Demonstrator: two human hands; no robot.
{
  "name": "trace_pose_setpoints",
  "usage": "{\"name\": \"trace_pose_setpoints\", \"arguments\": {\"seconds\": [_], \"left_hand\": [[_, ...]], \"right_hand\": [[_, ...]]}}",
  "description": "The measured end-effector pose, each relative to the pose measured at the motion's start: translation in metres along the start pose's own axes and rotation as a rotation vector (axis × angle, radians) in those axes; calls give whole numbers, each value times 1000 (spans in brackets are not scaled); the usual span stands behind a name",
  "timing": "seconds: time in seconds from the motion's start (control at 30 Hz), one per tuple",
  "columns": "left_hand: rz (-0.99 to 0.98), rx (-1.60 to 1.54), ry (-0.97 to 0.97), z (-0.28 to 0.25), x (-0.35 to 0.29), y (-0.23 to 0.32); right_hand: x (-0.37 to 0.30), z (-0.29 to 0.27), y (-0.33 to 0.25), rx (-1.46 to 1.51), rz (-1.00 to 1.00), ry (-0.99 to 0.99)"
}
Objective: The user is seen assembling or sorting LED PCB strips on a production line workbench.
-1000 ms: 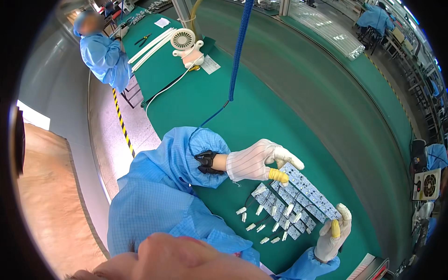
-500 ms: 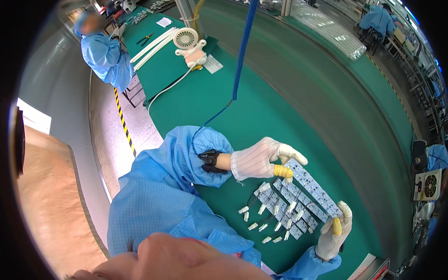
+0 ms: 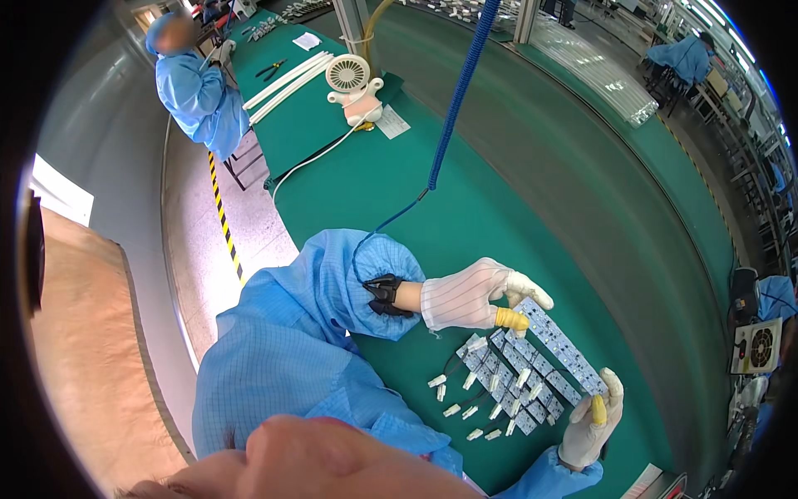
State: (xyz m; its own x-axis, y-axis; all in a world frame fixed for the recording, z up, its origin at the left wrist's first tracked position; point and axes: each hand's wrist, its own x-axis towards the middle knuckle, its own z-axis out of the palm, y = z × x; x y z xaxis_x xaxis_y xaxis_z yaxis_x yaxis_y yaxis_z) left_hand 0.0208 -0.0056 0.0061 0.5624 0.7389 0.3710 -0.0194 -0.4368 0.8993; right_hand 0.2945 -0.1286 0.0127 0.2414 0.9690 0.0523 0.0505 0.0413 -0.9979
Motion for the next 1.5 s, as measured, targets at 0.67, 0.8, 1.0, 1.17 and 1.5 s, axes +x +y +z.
{"name": "trace_pose_setpoints", "arguments": {"seconds": [0.67, 0.8, 1.0, 1.17, 1.5], "left_hand": [[-62, 98, -75, -12, 5, 7], [-47, 105, -79, -11, 4, 6], [4, 274, -118, -13, 7, 12], [-161, 30, -93, -9, 4, 9], [-209, -21, -102, -7, 3, 9]], "right_hand": [[-2, 8, -22, -151, 15, 29], [-4, 3, -21, -81, -49, -5], [-6, 0, -22, -102, 5, 9], [-6, -1, -15, -65, -13, 13], [-4, -3, -11, 10, -104, 0]]}}
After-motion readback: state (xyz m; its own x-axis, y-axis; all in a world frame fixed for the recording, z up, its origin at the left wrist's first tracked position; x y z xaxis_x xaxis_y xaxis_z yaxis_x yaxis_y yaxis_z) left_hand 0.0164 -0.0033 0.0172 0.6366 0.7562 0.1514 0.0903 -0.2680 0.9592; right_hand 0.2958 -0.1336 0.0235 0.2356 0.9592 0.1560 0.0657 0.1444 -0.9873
